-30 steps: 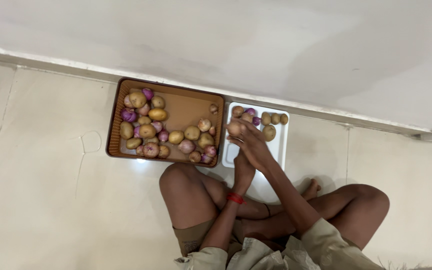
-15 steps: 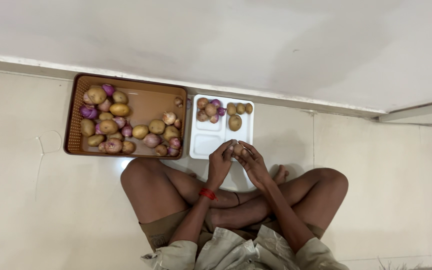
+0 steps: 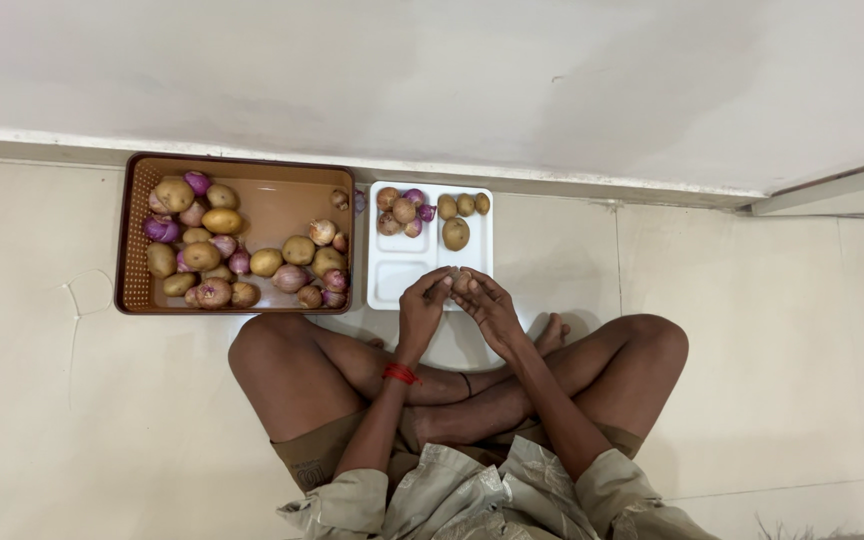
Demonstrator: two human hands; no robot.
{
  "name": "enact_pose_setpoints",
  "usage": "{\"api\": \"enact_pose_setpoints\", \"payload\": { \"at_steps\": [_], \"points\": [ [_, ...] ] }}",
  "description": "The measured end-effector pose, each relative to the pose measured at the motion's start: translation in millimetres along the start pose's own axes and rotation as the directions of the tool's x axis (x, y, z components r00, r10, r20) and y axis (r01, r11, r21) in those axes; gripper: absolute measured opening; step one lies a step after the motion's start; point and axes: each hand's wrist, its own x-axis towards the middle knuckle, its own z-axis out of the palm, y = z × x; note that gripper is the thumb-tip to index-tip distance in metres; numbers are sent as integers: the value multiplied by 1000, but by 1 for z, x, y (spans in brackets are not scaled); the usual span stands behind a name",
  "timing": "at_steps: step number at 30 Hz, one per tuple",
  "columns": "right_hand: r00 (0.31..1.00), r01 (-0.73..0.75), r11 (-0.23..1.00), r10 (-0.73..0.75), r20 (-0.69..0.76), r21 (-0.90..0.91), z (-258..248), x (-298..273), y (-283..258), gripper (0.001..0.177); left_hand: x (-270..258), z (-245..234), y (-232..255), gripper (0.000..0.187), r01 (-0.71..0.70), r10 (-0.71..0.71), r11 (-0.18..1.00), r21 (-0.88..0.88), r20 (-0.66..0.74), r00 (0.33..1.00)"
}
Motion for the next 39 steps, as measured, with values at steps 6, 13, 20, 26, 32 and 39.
{"api": "enact_pose_setpoints", "payload": {
  "at_steps": [6,13,20,26,32,39],
  "points": [
    [999,18,1000,-19,27,9,-8,5,9,41,-2,3,1,30,-217,218,965,148,4,976],
    [999,36,999,-36,-1,-35,-4,5,5,40,-10,5,15,40,-527,508,745,408,164,845],
    [998,68,995,-67,11,-75,3,1,5,44,-11,5,14,53,-580,546,681,447,218,809],
    [998,66,990,-63,32,-126,1,-1,4,44,-7,10,13,33,-444,432,771,457,137,891],
    [997,74,985,-76,-10,-156,6,-2,2,49,-10,9,14,42,-629,595,607,485,247,765],
    [997,79,985,-74,34,-152,6,-4,3,45,-1,6,14,29,-350,357,831,433,68,932]
  ]
}}
